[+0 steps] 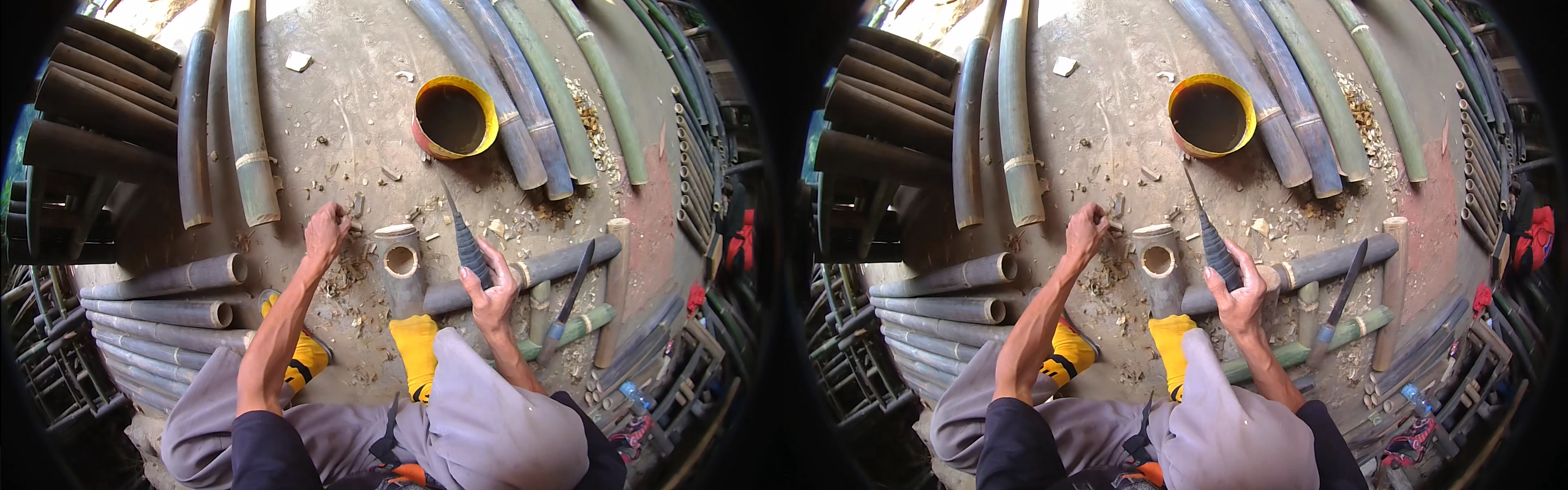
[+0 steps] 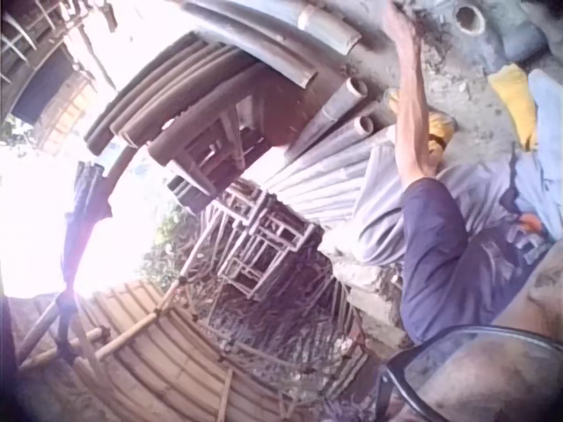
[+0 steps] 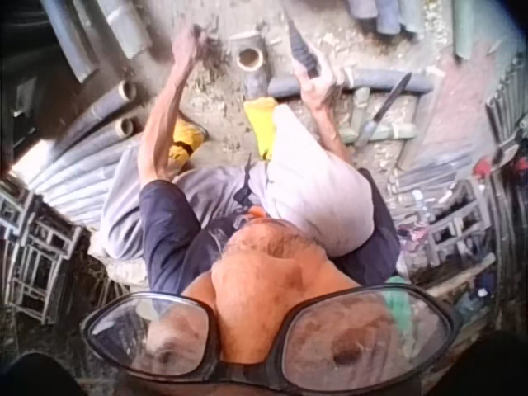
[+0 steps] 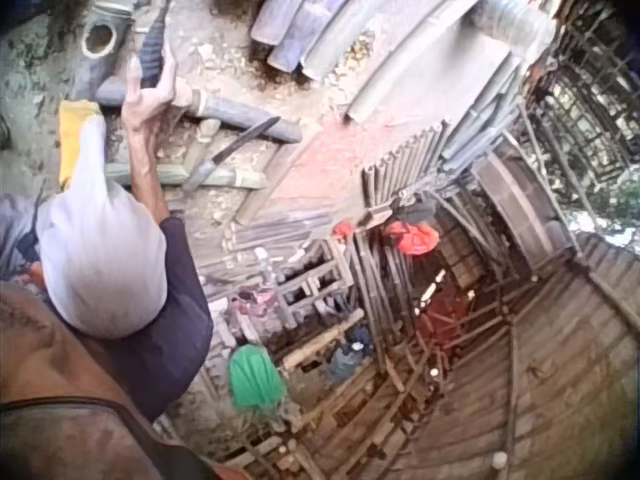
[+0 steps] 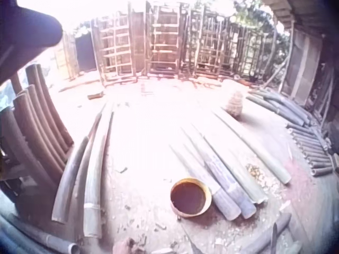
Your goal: The person fits two bamboo poles together, hammers the joint with a wooden mallet while holding a machete against it, and applies a liquid coating to the inner edge of the bamboo joint using a small brush.
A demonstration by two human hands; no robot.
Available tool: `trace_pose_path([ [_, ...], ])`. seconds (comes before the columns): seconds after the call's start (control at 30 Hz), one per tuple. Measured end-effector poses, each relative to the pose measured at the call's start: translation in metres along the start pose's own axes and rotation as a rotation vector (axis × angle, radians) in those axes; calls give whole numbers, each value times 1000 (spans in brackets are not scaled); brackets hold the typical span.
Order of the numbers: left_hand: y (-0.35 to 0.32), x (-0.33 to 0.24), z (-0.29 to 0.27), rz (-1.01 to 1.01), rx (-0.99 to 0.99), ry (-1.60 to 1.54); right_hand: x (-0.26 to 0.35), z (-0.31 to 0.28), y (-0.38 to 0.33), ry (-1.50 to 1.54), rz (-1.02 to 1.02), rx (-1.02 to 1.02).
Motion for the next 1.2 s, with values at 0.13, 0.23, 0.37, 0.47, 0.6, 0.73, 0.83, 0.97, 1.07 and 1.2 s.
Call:
trace_pose_path([
  [0.13, 10, -27, -58, 134, 10, -97, 5, -10, -1, -54, -94, -57],
  [0.23, 107, -76, -249, 342, -518, -625, 2, -18, -8, -77, -100, -97],
  [0.37, 154, -102, -395, 517, -657, -1058, 13, -8, -5, 84, -74, -102],
  [0.47, 92, -167, -240, 517, -89, -1089, 16, -21, -5, 56, -88, -210],
  [0.6, -35, -181, -75, 273, 706, -1149, 34, -7, -10, 36, -91, -128],
  [0.73, -93, -188, -13, -65, 549, -1579, 38, -27, -49, -370, -338, -12],
  [0.83, -94, -166, -4, -8, 251, -1604, -25, -52, -112, -636, 56, -225],
  [0.97, -101, -137, -5, 40, 87, -1512, -109, -64, -154, -582, 378, -139],
  [1.07, -105, -129, -8, 70, 34, -1422, -113, -66, -151, -330, 329, -183],
  [1.2, -104, -125, -10, 73, -7, -1384, -97, -60, -128, 112, 326, -392],
])
Point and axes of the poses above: each hand's wrist, its own y-axis towards the middle knuckle, its own z-axis out of the palm, x = y × z, the point moved 3 cm from there along y, towards the middle knuckle, and after that the axes turned 7 degrees about x, right-handed, at the moved point
